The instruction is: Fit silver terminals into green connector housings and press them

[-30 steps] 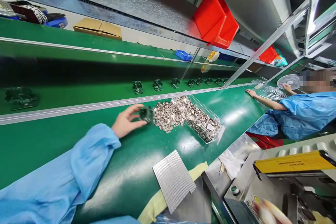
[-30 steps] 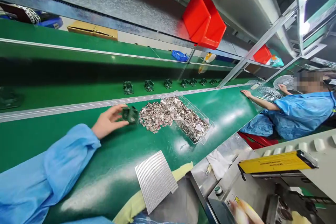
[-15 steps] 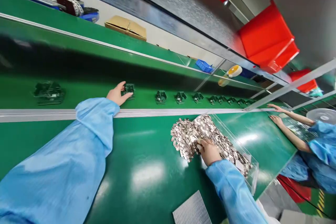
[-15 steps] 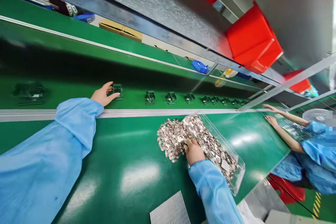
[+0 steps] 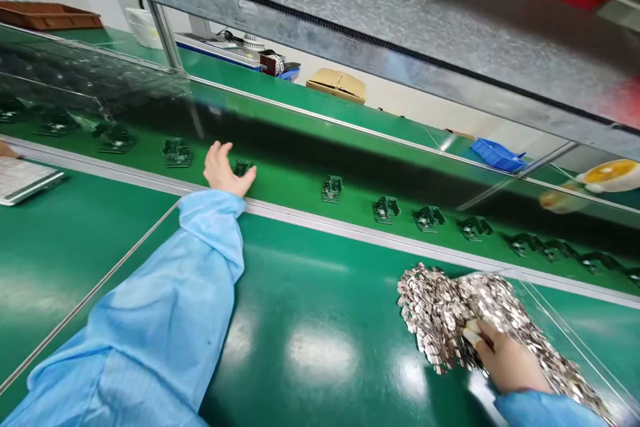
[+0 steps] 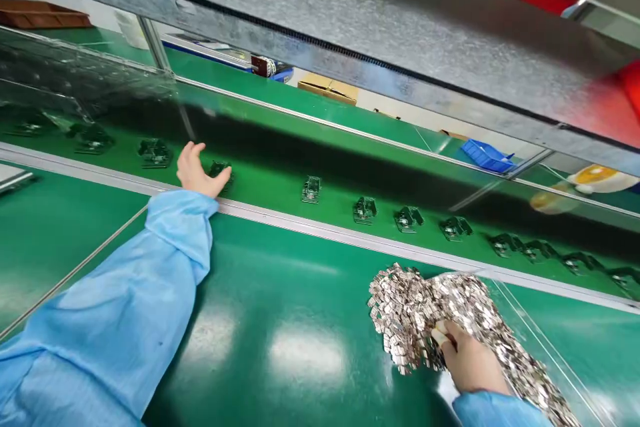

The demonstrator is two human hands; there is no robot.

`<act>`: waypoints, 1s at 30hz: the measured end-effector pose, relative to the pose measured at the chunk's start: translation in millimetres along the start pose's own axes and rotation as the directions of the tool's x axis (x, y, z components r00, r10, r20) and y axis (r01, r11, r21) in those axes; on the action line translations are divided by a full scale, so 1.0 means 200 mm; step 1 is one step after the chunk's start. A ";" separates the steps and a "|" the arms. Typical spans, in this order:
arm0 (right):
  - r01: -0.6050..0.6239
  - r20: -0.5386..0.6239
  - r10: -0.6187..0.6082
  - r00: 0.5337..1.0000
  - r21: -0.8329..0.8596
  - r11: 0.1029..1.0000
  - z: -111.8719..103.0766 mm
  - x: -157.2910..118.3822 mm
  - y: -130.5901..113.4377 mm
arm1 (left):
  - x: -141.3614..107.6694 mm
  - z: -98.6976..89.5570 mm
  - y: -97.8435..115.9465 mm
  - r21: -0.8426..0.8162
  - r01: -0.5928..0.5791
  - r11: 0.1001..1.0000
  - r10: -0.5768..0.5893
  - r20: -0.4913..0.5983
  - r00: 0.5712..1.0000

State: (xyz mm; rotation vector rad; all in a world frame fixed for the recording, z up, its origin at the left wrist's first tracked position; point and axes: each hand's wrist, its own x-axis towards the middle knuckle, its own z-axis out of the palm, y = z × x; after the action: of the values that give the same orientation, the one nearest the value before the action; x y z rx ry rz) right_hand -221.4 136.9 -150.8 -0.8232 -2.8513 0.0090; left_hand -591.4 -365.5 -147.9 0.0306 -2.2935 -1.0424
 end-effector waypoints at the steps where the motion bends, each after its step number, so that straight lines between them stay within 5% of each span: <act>1: -0.020 -0.004 0.020 1.000 0.007 1.000 -0.03 -0.02 -0.03 | 0.03 -0.01 -0.05 -0.043 0.067 0.997 -0.065 0.047 0.997; 6: -0.094 0.068 0.076 0.995 0.322 0.942 -0.18 -0.26 -0.17 | 0.05 0.06 -0.07 -0.187 0.154 0.970 -0.111 0.223 0.968; 9: -0.130 0.097 0.089 0.991 0.623 0.771 -0.22 -0.47 -0.24 | -0.09 0.09 0.08 -0.291 0.062 0.955 -0.006 0.188 0.982; 12: -0.183 0.138 0.123 0.983 0.819 0.543 -0.27 -0.66 -0.31 | -0.37 0.08 0.31 -0.438 -0.030 0.899 0.144 0.229 0.963; 17: -0.272 0.209 0.250 0.946 0.928 0.254 -0.34 -0.86 -0.44 | -0.97 -0.06 0.63 -0.544 -0.121 0.830 0.473 0.572 0.670; 20: -0.271 0.204 0.339 0.919 0.949 0.163 -0.34 -0.91 -0.51 | -1.18 -0.15 0.70 -0.528 -0.132 0.839 0.492 0.632 0.599; 23: -0.218 0.164 0.375 0.912 0.970 0.106 -0.30 -0.94 -0.54 | -1.23 -0.20 0.67 -0.486 -0.145 0.862 0.486 0.709 0.511; 30: -0.181 0.158 0.341 0.927 0.983 0.037 -0.24 -1.04 -0.51 | -1.18 -0.23 0.56 -0.586 -0.287 0.758 0.646 0.735 0.206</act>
State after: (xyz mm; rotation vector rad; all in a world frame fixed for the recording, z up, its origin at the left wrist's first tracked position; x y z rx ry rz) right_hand -94.2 -62.1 -131.9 -0.8331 -1.6678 1.7017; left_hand -349.9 -258.3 -171.5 -1.7873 -2.6105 -1.2026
